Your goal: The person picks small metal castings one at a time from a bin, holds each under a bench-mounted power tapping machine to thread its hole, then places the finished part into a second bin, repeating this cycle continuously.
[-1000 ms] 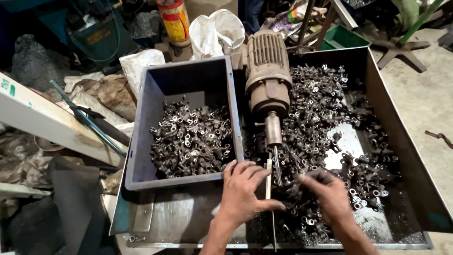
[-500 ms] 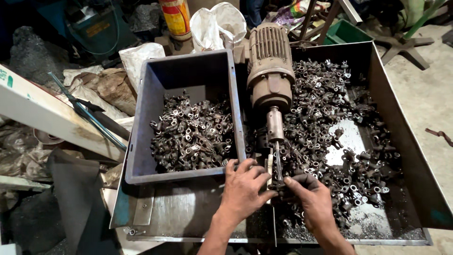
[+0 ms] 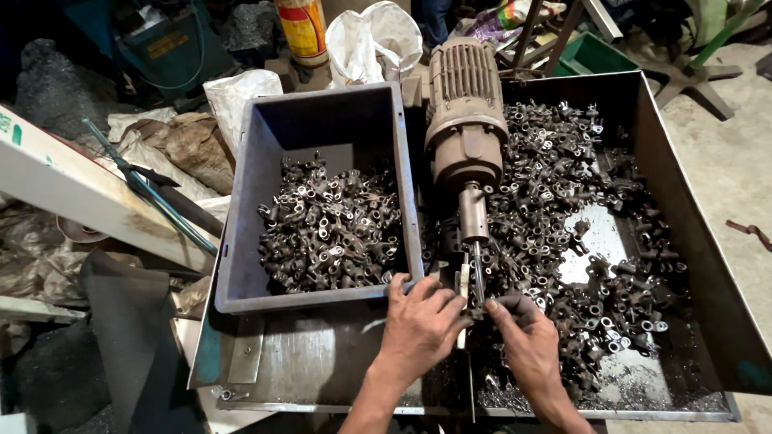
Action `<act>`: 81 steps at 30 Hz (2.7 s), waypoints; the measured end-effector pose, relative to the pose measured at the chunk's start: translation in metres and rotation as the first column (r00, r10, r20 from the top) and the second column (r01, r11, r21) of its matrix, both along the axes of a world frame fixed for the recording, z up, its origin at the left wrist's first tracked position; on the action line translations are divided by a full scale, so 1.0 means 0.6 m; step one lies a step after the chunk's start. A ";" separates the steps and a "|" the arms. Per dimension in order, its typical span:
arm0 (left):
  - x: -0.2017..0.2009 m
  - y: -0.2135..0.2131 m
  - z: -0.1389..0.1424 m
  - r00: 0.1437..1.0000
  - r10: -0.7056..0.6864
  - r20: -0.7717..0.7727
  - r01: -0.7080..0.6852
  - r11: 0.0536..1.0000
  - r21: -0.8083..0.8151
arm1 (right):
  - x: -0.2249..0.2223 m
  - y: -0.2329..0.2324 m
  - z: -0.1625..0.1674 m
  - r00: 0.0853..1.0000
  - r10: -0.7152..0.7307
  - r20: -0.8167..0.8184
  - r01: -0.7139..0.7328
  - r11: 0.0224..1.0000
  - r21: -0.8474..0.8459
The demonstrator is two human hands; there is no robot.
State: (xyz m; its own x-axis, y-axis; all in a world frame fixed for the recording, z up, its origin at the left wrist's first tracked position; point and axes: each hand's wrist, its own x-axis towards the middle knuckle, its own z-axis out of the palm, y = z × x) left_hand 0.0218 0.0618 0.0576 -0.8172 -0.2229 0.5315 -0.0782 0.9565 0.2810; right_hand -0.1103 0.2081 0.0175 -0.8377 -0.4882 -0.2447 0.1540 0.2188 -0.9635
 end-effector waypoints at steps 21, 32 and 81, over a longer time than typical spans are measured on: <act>-0.020 0.015 0.017 0.996 0.091 0.005 -0.092 0.994 0.061 | -0.035 -0.029 0.004 0.823 0.015 0.568 0.153 0.957 -0.247; -0.020 0.007 0.008 0.994 0.108 0.025 -0.110 0.989 0.100 | -0.027 -0.031 -0.018 0.758 0.057 0.649 0.192 0.932 -0.306; 0.044 0.052 -0.103 0.935 0.099 0.340 -0.263 0.837 0.480 | -0.089 0.115 -0.061 0.940 0.272 0.209 -0.263 0.962 -0.068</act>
